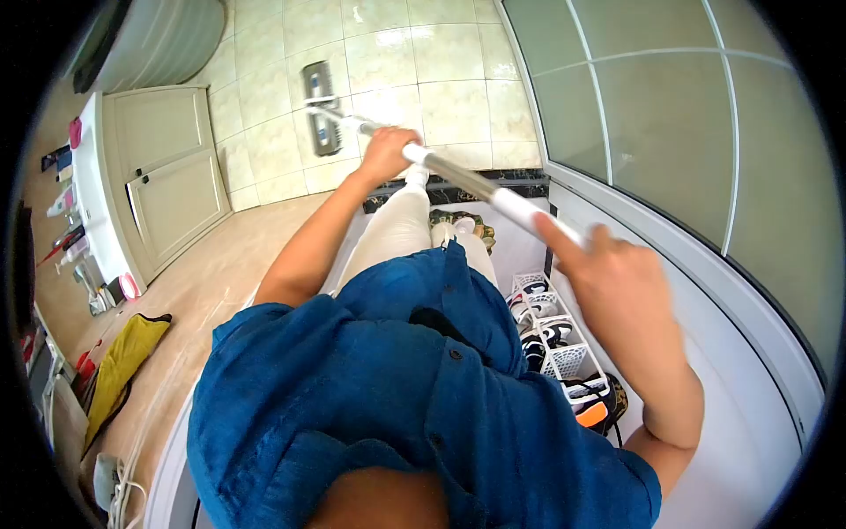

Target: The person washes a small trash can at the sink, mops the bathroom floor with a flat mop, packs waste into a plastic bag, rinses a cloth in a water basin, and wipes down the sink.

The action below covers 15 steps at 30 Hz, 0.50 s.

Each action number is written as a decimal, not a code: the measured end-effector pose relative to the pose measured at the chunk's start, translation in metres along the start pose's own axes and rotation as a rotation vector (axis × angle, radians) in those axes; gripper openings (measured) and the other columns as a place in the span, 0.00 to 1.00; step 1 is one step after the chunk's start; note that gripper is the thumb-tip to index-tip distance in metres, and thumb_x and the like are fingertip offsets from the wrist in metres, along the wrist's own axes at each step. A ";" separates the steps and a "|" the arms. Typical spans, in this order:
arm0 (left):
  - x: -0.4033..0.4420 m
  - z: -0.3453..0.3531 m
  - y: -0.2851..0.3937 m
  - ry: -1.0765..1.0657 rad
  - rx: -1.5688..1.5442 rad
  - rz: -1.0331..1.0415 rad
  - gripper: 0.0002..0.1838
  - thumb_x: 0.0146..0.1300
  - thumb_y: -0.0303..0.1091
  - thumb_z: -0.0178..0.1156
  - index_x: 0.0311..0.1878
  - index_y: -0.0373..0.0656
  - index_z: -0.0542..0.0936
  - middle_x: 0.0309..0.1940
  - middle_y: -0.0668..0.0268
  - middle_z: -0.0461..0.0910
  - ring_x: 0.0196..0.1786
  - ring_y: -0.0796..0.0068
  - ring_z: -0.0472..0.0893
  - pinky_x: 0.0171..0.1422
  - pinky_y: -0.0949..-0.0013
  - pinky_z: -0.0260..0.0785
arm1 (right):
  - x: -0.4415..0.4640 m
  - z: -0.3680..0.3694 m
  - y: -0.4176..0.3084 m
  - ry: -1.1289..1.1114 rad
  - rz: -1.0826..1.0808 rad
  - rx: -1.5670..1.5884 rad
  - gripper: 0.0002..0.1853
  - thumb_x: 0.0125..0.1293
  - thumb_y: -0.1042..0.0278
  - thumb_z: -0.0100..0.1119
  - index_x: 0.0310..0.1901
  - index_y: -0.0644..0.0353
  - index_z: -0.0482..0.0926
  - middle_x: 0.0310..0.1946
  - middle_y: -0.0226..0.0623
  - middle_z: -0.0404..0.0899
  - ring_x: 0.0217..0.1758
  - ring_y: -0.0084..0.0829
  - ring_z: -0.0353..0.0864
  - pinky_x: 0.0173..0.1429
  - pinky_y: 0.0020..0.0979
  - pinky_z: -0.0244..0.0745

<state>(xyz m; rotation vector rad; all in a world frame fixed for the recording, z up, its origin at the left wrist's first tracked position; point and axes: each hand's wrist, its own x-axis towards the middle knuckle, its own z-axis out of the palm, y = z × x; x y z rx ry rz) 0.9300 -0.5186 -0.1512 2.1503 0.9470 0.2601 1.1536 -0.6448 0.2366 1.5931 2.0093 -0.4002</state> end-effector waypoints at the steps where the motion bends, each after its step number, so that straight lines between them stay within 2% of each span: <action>1: -0.013 -0.002 -0.012 -0.053 0.056 -0.035 0.05 0.52 0.36 0.62 0.32 0.52 0.85 0.29 0.61 0.83 0.40 0.57 0.81 0.51 0.55 0.67 | 0.008 0.024 -0.004 0.029 -0.053 0.084 0.26 0.64 0.65 0.59 0.65 0.47 0.71 0.25 0.34 0.73 0.21 0.30 0.77 0.24 0.30 0.71; 3: -0.042 0.009 -0.038 -0.119 0.159 -0.045 0.05 0.51 0.34 0.64 0.32 0.49 0.84 0.31 0.62 0.84 0.40 0.57 0.81 0.51 0.56 0.70 | 0.014 0.078 -0.017 0.105 -0.160 0.160 0.28 0.63 0.73 0.54 0.67 0.50 0.69 0.27 0.38 0.74 0.23 0.32 0.79 0.25 0.31 0.73; 5: -0.067 0.029 -0.058 -0.142 0.202 -0.092 0.05 0.51 0.33 0.64 0.32 0.49 0.84 0.31 0.62 0.84 0.41 0.58 0.81 0.50 0.56 0.71 | 0.008 0.098 -0.029 -0.005 -0.193 0.231 0.30 0.62 0.74 0.55 0.68 0.50 0.68 0.29 0.40 0.74 0.24 0.34 0.80 0.26 0.32 0.74; 8: -0.089 0.047 -0.046 -0.252 0.215 -0.122 0.06 0.53 0.35 0.60 0.33 0.52 0.85 0.33 0.62 0.84 0.43 0.58 0.80 0.53 0.54 0.68 | -0.019 0.121 -0.035 -0.083 -0.200 0.324 0.32 0.60 0.74 0.57 0.68 0.51 0.67 0.31 0.42 0.74 0.26 0.36 0.81 0.29 0.34 0.76; 11: -0.095 0.078 -0.010 -0.291 0.230 -0.056 0.07 0.51 0.31 0.63 0.34 0.52 0.85 0.34 0.63 0.84 0.42 0.57 0.81 0.52 0.56 0.70 | -0.067 0.139 -0.029 -0.079 -0.109 0.429 0.31 0.61 0.72 0.58 0.68 0.46 0.67 0.31 0.41 0.74 0.26 0.37 0.81 0.30 0.36 0.77; 13: -0.092 0.093 0.039 -0.354 0.164 -0.037 0.08 0.52 0.31 0.62 0.36 0.53 0.85 0.36 0.63 0.85 0.44 0.56 0.81 0.54 0.55 0.69 | -0.107 0.139 -0.019 -0.127 -0.016 0.395 0.32 0.61 0.71 0.59 0.68 0.42 0.68 0.31 0.40 0.74 0.26 0.38 0.81 0.30 0.38 0.76; 15: -0.087 0.116 0.081 -0.413 0.078 0.057 0.08 0.53 0.32 0.63 0.37 0.53 0.85 0.37 0.63 0.85 0.43 0.57 0.81 0.50 0.56 0.71 | -0.152 0.141 -0.012 -0.171 0.079 0.379 0.31 0.61 0.70 0.60 0.68 0.39 0.68 0.31 0.40 0.74 0.27 0.40 0.80 0.31 0.39 0.76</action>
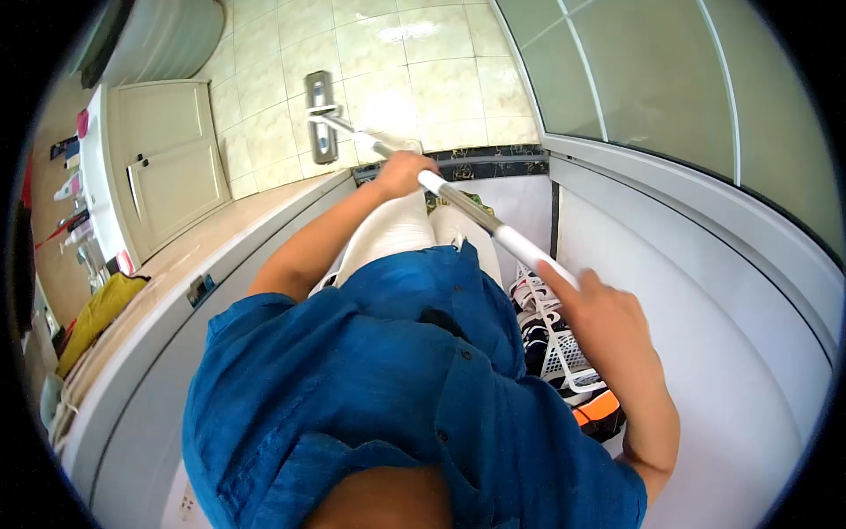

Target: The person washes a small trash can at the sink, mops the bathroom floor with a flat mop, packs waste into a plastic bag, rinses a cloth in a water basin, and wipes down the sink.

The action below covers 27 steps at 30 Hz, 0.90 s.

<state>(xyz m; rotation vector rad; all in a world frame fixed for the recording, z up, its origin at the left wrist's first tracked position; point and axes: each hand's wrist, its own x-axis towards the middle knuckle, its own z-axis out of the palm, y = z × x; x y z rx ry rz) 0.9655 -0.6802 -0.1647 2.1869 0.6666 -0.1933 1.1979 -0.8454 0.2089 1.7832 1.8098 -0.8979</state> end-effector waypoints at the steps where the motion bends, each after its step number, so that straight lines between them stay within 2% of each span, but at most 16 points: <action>1: 0.008 0.015 0.017 0.013 -0.011 0.060 0.08 0.53 0.34 0.63 0.37 0.53 0.84 0.35 0.62 0.84 0.41 0.57 0.82 0.47 0.55 0.72 | -0.022 0.004 0.006 -0.010 0.054 0.003 0.31 0.61 0.70 0.60 0.67 0.38 0.69 0.30 0.39 0.74 0.27 0.41 0.80 0.31 0.39 0.76; 3: 0.022 0.043 0.057 0.016 -0.041 0.162 0.09 0.51 0.33 0.63 0.37 0.54 0.84 0.31 0.60 0.83 0.39 0.54 0.82 0.46 0.53 0.73 | -0.067 0.014 0.015 -0.014 0.151 0.031 0.30 0.61 0.71 0.61 0.66 0.39 0.70 0.30 0.40 0.74 0.27 0.42 0.79 0.32 0.41 0.76; 4: 0.028 0.049 0.081 -0.094 -0.035 0.169 0.09 0.52 0.33 0.64 0.38 0.55 0.83 0.33 0.61 0.83 0.42 0.54 0.82 0.46 0.52 0.72 | -0.088 0.019 0.017 -0.012 0.195 0.057 0.30 0.60 0.71 0.62 0.65 0.41 0.72 0.30 0.40 0.74 0.26 0.43 0.79 0.32 0.41 0.75; 7: 0.044 0.071 0.147 -0.164 -0.047 0.327 0.12 0.51 0.34 0.64 0.41 0.57 0.82 0.30 0.61 0.83 0.36 0.52 0.82 0.40 0.50 0.72 | -0.149 0.029 0.018 0.008 0.323 0.137 0.28 0.59 0.72 0.63 0.63 0.45 0.74 0.30 0.41 0.75 0.25 0.44 0.78 0.31 0.41 0.74; 10: 0.060 0.100 0.197 -0.148 -0.101 0.505 0.10 0.54 0.37 0.62 0.41 0.57 0.82 0.29 0.62 0.83 0.35 0.54 0.83 0.40 0.51 0.73 | -0.200 0.039 0.014 0.039 0.436 0.227 0.28 0.57 0.72 0.65 0.62 0.47 0.75 0.29 0.42 0.75 0.24 0.43 0.78 0.30 0.41 0.73; 13: 0.083 0.102 0.245 -0.170 -0.033 0.596 0.09 0.54 0.37 0.62 0.40 0.58 0.82 0.29 0.63 0.83 0.35 0.55 0.83 0.40 0.52 0.73 | -0.228 0.032 -0.002 0.091 0.488 0.272 0.31 0.55 0.81 0.61 0.64 0.54 0.74 0.29 0.48 0.75 0.26 0.48 0.73 0.33 0.43 0.68; 14: 0.089 0.098 0.257 -0.184 -0.001 0.612 0.08 0.55 0.37 0.62 0.39 0.58 0.82 0.29 0.63 0.83 0.36 0.55 0.83 0.41 0.52 0.73 | -0.229 0.031 -0.005 0.109 0.502 0.261 0.31 0.55 0.81 0.62 0.64 0.54 0.74 0.29 0.48 0.75 0.26 0.48 0.73 0.33 0.43 0.68; 18: 0.116 0.103 0.262 -0.113 0.031 0.641 0.07 0.55 0.38 0.61 0.38 0.58 0.83 0.28 0.64 0.84 0.36 0.57 0.83 0.42 0.53 0.72 | -0.225 0.028 -0.011 0.159 0.534 0.203 0.31 0.55 0.80 0.63 0.63 0.54 0.74 0.28 0.47 0.75 0.25 0.47 0.73 0.32 0.42 0.68; 20: 0.119 0.088 0.257 -0.135 0.071 0.618 0.06 0.55 0.37 0.61 0.37 0.57 0.83 0.28 0.64 0.84 0.37 0.58 0.84 0.42 0.53 0.72 | -0.215 0.020 -0.008 0.175 0.523 0.166 0.31 0.54 0.80 0.63 0.63 0.54 0.75 0.28 0.46 0.75 0.25 0.47 0.73 0.32 0.42 0.68; 24: 0.117 0.066 0.240 -0.028 0.021 0.597 0.05 0.54 0.33 0.62 0.34 0.55 0.82 0.28 0.64 0.83 0.37 0.58 0.83 0.43 0.54 0.72 | -0.199 -0.004 -0.010 0.168 0.468 0.104 0.30 0.55 0.79 0.64 0.62 0.52 0.75 0.28 0.44 0.75 0.25 0.47 0.74 0.31 0.43 0.69; 27: 0.126 0.050 0.218 -0.064 0.036 0.544 0.05 0.54 0.31 0.61 0.34 0.54 0.82 0.28 0.64 0.83 0.37 0.58 0.83 0.43 0.55 0.72 | -0.177 -0.021 -0.018 0.181 0.439 0.078 0.30 0.55 0.79 0.65 0.62 0.52 0.75 0.28 0.43 0.76 0.25 0.46 0.75 0.31 0.43 0.70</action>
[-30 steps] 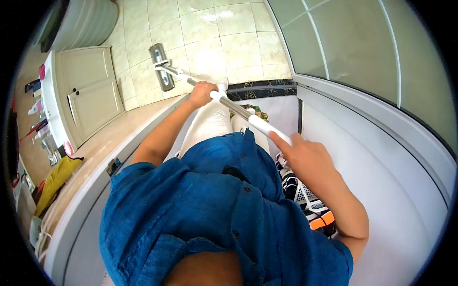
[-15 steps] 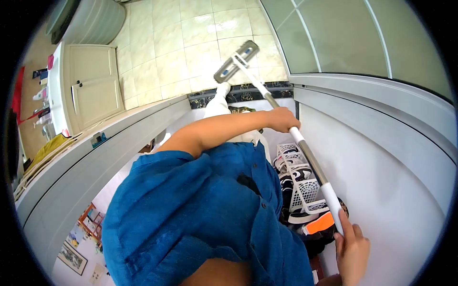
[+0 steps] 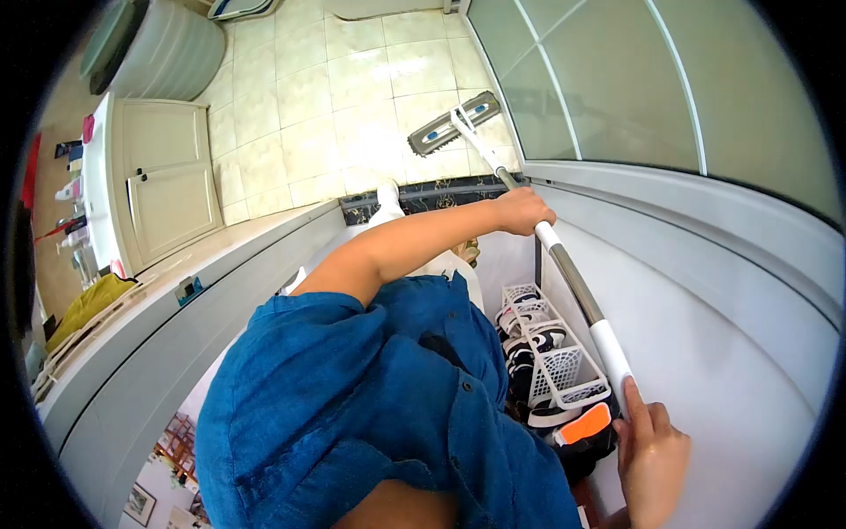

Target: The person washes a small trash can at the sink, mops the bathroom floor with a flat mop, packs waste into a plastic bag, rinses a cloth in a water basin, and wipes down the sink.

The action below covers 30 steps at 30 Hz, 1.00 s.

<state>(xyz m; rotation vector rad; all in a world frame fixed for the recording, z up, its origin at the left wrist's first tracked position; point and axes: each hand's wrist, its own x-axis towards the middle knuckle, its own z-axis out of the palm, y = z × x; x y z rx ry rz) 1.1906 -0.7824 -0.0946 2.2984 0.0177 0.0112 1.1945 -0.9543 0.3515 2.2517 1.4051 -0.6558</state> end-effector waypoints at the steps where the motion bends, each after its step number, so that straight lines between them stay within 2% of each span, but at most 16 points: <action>1: -0.004 -0.004 -0.011 0.015 0.019 -0.001 0.06 0.54 0.31 0.61 0.34 0.55 0.82 0.28 0.64 0.83 0.37 0.58 0.83 0.43 0.55 0.72 | 0.008 -0.001 -0.007 0.006 -0.012 -0.004 0.30 0.54 0.79 0.65 0.62 0.52 0.75 0.28 0.42 0.76 0.25 0.46 0.75 0.30 0.42 0.71; 5: -0.018 -0.052 -0.062 0.002 0.117 -0.087 0.06 0.55 0.35 0.61 0.36 0.57 0.83 0.30 0.65 0.84 0.40 0.60 0.84 0.45 0.55 0.72 | 0.053 0.001 -0.030 0.024 -0.038 -0.086 0.29 0.57 0.72 0.65 0.63 0.47 0.74 0.28 0.42 0.75 0.23 0.41 0.77 0.29 0.41 0.73; 9: -0.024 -0.098 -0.140 0.113 0.178 -0.239 0.08 0.57 0.41 0.62 0.40 0.59 0.84 0.37 0.64 0.84 0.46 0.61 0.83 0.48 0.57 0.74 | 0.124 -0.014 -0.054 0.156 -0.206 -0.231 0.27 0.57 0.70 0.66 0.61 0.51 0.75 0.25 0.39 0.74 0.22 0.40 0.77 0.27 0.39 0.71; 11: -0.034 -0.131 -0.169 0.210 0.095 -0.340 0.10 0.57 0.43 0.62 0.43 0.59 0.84 0.41 0.63 0.84 0.48 0.59 0.83 0.51 0.58 0.75 | 0.160 -0.034 -0.074 0.217 -0.291 -0.241 0.27 0.56 0.69 0.67 0.60 0.52 0.75 0.25 0.38 0.74 0.21 0.40 0.76 0.26 0.38 0.71; 15: -0.080 -0.177 -0.215 0.349 0.011 -0.464 0.10 0.56 0.39 0.63 0.43 0.56 0.83 0.43 0.65 0.84 0.51 0.59 0.81 0.56 0.58 0.72 | 0.205 -0.062 -0.128 0.227 -0.448 -0.431 0.25 0.57 0.72 0.64 0.59 0.55 0.76 0.24 0.38 0.73 0.19 0.36 0.74 0.25 0.35 0.71; 19: -0.155 -0.195 -0.230 0.534 0.026 -0.563 0.09 0.55 0.37 0.64 0.41 0.56 0.83 0.42 0.69 0.84 0.53 0.62 0.79 0.58 0.56 0.67 | 0.224 -0.081 -0.169 0.255 -0.592 -0.518 0.24 0.56 0.76 0.60 0.58 0.55 0.78 0.24 0.37 0.73 0.19 0.32 0.74 0.24 0.34 0.70; 23: -0.242 -0.185 -0.245 0.678 0.090 -0.698 0.09 0.54 0.36 0.64 0.39 0.57 0.83 0.40 0.72 0.84 0.51 0.65 0.79 0.57 0.55 0.63 | 0.246 -0.090 -0.206 0.264 -0.770 -0.464 0.24 0.55 0.77 0.59 0.57 0.56 0.79 0.23 0.36 0.73 0.20 0.31 0.76 0.23 0.32 0.71; 27: -0.338 -0.165 -0.258 0.792 0.100 -0.848 0.08 0.53 0.34 0.64 0.38 0.55 0.83 0.38 0.71 0.83 0.51 0.64 0.79 0.57 0.54 0.62 | 0.278 -0.058 -0.247 0.239 -0.943 -0.396 0.22 0.56 0.76 0.58 0.55 0.57 0.79 0.23 0.36 0.73 0.22 0.32 0.79 0.25 0.31 0.74; 30: -0.402 -0.149 -0.272 0.837 0.178 -0.983 0.07 0.51 0.31 0.64 0.35 0.53 0.83 0.37 0.69 0.84 0.50 0.63 0.79 0.55 0.57 0.65 | 0.300 -0.030 -0.283 0.241 -1.039 -0.350 0.21 0.57 0.75 0.57 0.55 0.57 0.78 0.23 0.37 0.74 0.22 0.33 0.79 0.25 0.33 0.74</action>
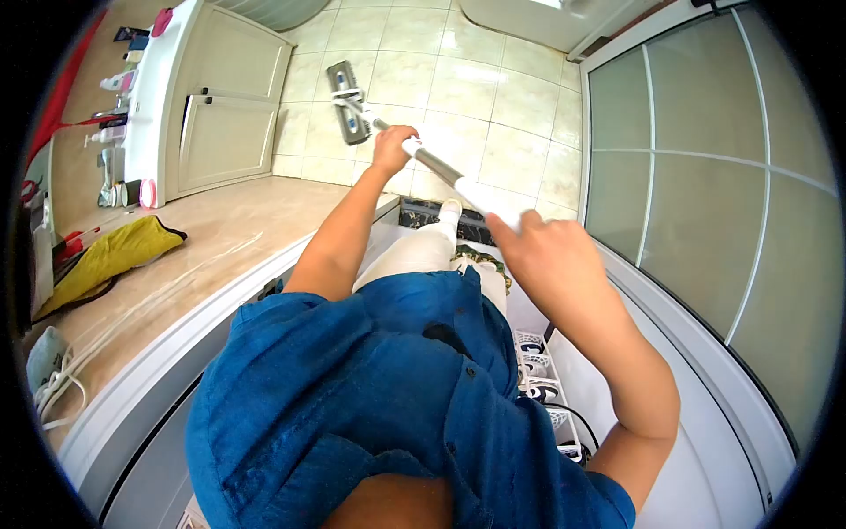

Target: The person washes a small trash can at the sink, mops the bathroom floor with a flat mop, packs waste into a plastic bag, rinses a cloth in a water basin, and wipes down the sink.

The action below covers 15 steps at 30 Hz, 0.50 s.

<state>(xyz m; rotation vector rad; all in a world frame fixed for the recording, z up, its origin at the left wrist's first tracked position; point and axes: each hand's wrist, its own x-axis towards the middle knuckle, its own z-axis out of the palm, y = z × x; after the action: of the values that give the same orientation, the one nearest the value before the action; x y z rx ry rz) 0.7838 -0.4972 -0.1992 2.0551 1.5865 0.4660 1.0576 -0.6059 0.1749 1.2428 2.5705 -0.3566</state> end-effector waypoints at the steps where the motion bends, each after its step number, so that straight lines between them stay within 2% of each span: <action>1: -0.007 -0.005 -0.017 0.003 0.040 -0.048 0.08 0.50 0.30 0.64 0.35 0.52 0.83 0.37 0.67 0.84 0.49 0.61 0.79 0.54 0.56 0.67 | 0.012 0.011 -0.003 0.031 -0.029 0.020 0.21 0.58 0.74 0.57 0.55 0.57 0.78 0.23 0.37 0.74 0.22 0.33 0.79 0.25 0.33 0.74; 3: -0.023 -0.013 -0.048 0.027 0.080 -0.080 0.08 0.51 0.29 0.63 0.35 0.51 0.83 0.38 0.65 0.84 0.50 0.60 0.80 0.53 0.55 0.68 | 0.031 0.024 -0.006 0.056 -0.073 0.043 0.20 0.58 0.74 0.57 0.55 0.56 0.78 0.24 0.37 0.75 0.22 0.34 0.80 0.25 0.34 0.74; 7: -0.055 -0.022 -0.053 0.003 0.117 -0.196 0.08 0.52 0.31 0.63 0.36 0.52 0.84 0.38 0.63 0.84 0.49 0.59 0.80 0.53 0.54 0.69 | 0.042 0.034 -0.008 0.018 -0.124 0.033 0.20 0.59 0.73 0.56 0.55 0.53 0.78 0.25 0.37 0.75 0.22 0.34 0.80 0.25 0.33 0.73; 13: -0.060 -0.009 0.001 0.128 0.080 -0.264 0.05 0.54 0.35 0.63 0.35 0.52 0.84 0.35 0.64 0.83 0.46 0.59 0.79 0.50 0.53 0.65 | 0.015 -0.010 0.008 0.004 -0.081 -0.075 0.20 0.57 0.72 0.57 0.53 0.49 0.80 0.26 0.34 0.74 0.27 0.31 0.80 0.31 0.31 0.75; 15: -0.054 0.001 0.021 0.319 0.031 -0.247 0.05 0.55 0.36 0.64 0.35 0.50 0.84 0.34 0.64 0.83 0.45 0.59 0.79 0.50 0.55 0.64 | 0.007 -0.032 0.012 0.050 -0.045 -0.151 0.20 0.56 0.72 0.57 0.52 0.48 0.81 0.26 0.33 0.73 0.28 0.31 0.80 0.32 0.31 0.75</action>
<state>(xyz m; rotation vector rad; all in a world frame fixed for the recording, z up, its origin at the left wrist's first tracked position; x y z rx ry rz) 0.7868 -0.5533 -0.1868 1.8395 2.0133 0.7067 1.0587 -0.5827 0.2011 1.1559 2.6158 -0.1388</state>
